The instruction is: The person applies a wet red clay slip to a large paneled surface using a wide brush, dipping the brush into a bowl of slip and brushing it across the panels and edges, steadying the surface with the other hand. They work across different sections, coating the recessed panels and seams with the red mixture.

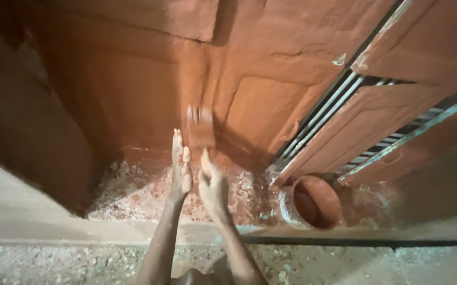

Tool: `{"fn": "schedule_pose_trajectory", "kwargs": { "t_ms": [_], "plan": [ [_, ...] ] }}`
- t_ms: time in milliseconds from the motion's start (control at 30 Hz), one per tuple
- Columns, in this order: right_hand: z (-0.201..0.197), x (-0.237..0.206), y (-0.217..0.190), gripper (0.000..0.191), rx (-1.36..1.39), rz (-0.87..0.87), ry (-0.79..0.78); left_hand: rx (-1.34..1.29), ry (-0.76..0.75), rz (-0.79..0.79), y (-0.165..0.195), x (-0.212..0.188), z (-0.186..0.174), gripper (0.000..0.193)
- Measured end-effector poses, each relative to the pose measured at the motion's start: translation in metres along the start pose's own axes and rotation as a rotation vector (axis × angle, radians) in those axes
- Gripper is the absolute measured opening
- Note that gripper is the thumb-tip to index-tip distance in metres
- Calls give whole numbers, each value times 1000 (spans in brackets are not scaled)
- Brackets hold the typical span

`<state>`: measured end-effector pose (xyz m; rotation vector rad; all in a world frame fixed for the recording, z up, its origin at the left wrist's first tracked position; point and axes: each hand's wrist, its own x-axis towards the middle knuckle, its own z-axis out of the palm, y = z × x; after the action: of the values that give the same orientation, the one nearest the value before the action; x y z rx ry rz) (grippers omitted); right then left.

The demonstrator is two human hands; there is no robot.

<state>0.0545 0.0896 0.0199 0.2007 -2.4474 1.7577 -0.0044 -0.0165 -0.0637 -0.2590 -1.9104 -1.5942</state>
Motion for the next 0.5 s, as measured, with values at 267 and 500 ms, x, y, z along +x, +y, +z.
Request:
{"fn": "schedule_pose_trajectory", "kwargs": {
  "t_ms": [267,500],
  "plan": [
    [15,-3,2,56,-20,-102,28,31,26,-82,-15,0,-28,65],
    [-20,37,-103,57,202,-217,126,-2,27,-59,4,16,-30,69]
  ]
}}
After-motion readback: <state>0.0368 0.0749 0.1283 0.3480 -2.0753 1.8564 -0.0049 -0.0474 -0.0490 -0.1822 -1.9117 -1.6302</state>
